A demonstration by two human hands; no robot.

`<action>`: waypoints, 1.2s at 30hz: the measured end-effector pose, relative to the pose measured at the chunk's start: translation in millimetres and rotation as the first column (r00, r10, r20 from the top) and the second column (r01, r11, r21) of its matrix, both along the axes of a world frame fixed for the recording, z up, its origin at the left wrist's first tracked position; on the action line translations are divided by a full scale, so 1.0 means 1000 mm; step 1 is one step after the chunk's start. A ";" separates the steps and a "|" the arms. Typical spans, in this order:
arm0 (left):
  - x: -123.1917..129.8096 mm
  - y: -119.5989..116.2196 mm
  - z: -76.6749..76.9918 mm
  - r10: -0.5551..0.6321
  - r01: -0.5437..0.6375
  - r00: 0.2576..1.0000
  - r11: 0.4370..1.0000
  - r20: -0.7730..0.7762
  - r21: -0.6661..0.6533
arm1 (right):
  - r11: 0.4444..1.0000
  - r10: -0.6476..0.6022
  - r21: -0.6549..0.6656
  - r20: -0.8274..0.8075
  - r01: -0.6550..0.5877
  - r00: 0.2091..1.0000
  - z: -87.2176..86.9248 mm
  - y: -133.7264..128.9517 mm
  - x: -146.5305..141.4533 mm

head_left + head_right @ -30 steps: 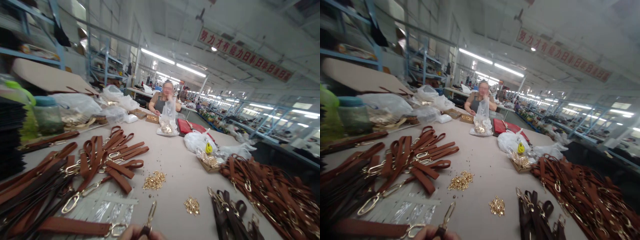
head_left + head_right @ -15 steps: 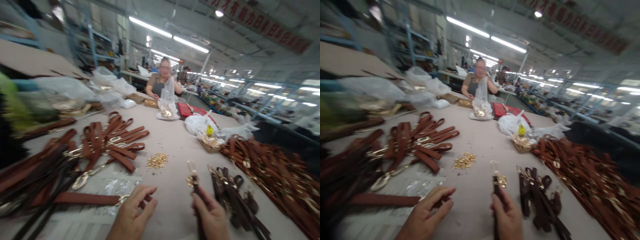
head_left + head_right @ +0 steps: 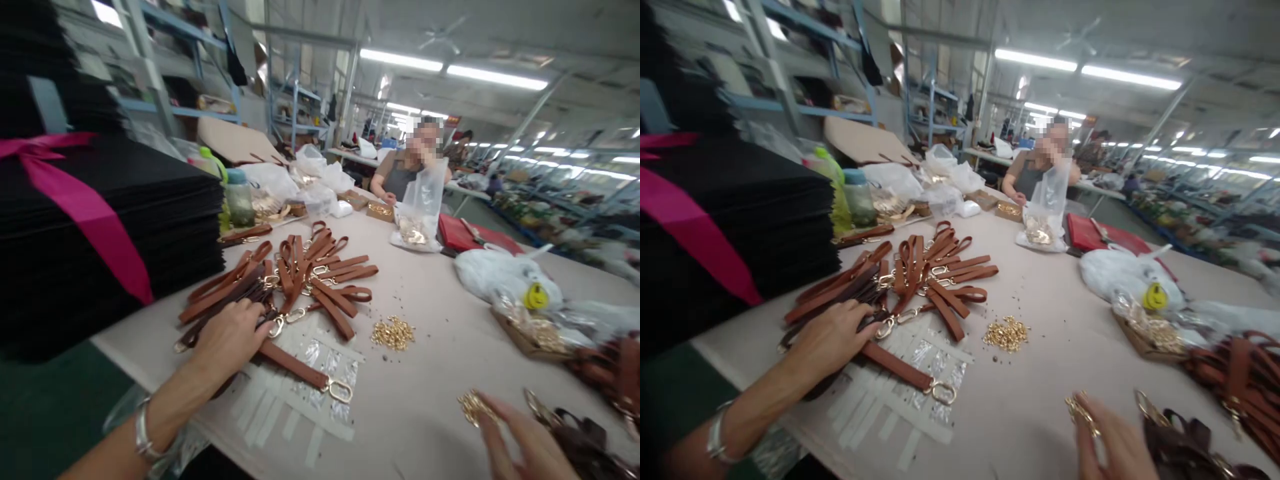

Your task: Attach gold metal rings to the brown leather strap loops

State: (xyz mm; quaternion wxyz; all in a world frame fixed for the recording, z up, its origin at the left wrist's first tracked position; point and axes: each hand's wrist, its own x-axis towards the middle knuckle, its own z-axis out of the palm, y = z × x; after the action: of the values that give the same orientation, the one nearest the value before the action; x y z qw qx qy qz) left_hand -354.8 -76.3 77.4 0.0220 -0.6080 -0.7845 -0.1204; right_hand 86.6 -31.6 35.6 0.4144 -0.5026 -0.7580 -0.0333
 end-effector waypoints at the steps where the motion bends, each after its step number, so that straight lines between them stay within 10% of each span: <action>1: -0.003 0.002 -0.002 -0.014 0.014 1.000 1.000 -0.004 -0.020 | 0.996 0.080 -0.037 0.084 -0.077 0.993 -0.004 -0.002 -0.014; 8: -0.007 0.005 -0.010 -0.013 0.013 1.000 0.996 0.001 -0.083 | 0.930 0.235 -0.343 0.289 -0.128 0.928 -0.011 0.019 -0.110; 17: -0.006 -0.007 0.012 0.034 -0.049 0.951 0.998 0.309 0.041 | 0.976 0.207 -0.184 0.586 -0.120 0.784 -0.021 0.047 -0.150; 19: 0.001 -0.014 0.017 -0.017 -0.066 0.812 0.991 0.583 0.120 | 0.974 0.216 -0.178 0.541 -0.140 0.813 -0.024 0.050 -0.149; 22: 0.016 -0.022 0.018 -0.115 -0.088 0.369 0.984 0.922 0.158 | 0.961 0.245 -0.214 0.359 -0.176 0.900 -0.024 0.052 -0.141; 25: 0.033 -0.028 0.013 -0.101 -0.053 0.051 0.993 0.994 0.104 | 0.921 0.251 -0.326 0.082 -0.212 0.965 -0.020 0.049 -0.130; 28: 0.052 -0.033 0.007 -0.020 0.051 -0.112 0.998 0.993 0.026 | 0.829 0.183 -0.485 -0.235 -0.278 0.955 -0.013 0.036 -0.126; 31: 0.069 -0.037 0.000 0.059 0.149 -0.105 0.988 0.993 -0.043 | 0.705 0.097 -0.587 -0.477 -0.399 0.873 -0.002 0.014 -0.129; 36: 0.094 -0.039 -0.007 0.006 0.168 0.158 0.985 0.987 -0.033 | 0.561 -0.012 -0.569 -0.731 -0.601 0.682 0.016 -0.025 -0.138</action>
State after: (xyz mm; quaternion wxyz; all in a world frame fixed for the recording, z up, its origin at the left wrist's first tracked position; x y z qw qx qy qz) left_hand -260.4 -115.4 70.6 -0.5379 -0.4266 -0.5843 -0.4327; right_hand -51.5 -56.8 51.7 0.3932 -0.4593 -0.5721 0.5542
